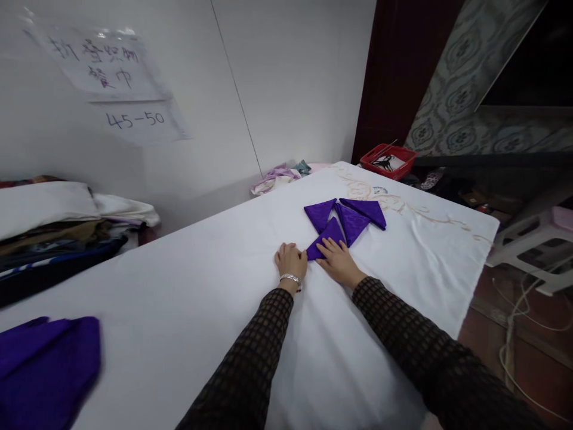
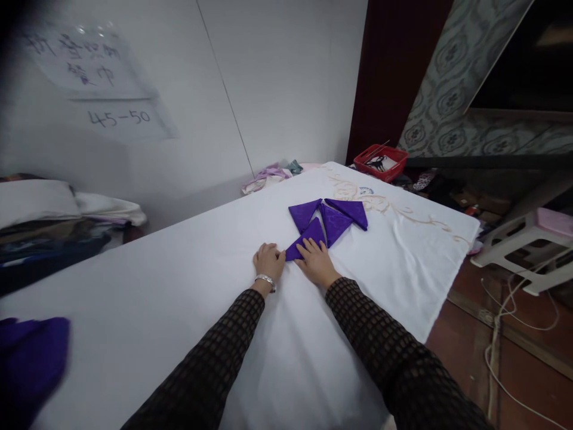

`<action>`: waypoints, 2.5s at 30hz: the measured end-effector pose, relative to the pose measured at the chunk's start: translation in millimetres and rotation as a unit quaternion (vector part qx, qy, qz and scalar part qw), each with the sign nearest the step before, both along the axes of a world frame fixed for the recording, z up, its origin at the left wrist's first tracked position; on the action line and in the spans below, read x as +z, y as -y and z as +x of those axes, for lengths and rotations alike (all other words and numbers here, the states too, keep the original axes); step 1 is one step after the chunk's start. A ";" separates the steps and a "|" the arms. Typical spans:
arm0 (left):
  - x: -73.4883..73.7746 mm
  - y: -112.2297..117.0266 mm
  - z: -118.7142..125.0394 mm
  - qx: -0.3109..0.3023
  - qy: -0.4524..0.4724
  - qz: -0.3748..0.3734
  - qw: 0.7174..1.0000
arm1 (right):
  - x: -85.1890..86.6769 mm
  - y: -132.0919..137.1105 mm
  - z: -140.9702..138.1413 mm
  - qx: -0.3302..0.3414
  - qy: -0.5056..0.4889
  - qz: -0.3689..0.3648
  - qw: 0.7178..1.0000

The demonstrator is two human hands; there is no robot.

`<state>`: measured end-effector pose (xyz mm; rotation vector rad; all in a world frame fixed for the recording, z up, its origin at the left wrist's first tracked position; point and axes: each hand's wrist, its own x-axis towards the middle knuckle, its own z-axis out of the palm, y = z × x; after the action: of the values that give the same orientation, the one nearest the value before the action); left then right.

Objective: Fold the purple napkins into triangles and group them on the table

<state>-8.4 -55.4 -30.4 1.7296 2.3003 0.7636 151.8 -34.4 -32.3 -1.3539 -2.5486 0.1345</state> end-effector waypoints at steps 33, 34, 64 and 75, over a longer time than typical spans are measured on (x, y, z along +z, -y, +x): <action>-6.7 1.9 -2.9 -0.034 0.011 0.028 0.999 | 14.6 -52.8 -3.2 -0.093 0.064 0.035 0.993; -6.8 1.6 -3.1 -0.034 0.010 0.027 0.999 | 16.3 -49.6 -3.9 -0.090 0.059 0.046 0.993; 2.7 129.6 -62.2 -0.078 0.119 0.134 0.981 | 36.1 114.5 -24.5 0.190 -0.036 -0.037 0.981; -1.1 278.0 -134.8 0.024 0.106 0.137 0.985 | 36.6 203.9 -81.8 0.359 -0.045 -0.113 0.925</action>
<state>-143.2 -333.4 -31.5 1.6062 2.1825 1.2599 69.9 -238.3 4.3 -0.3825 -2.8762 0.6197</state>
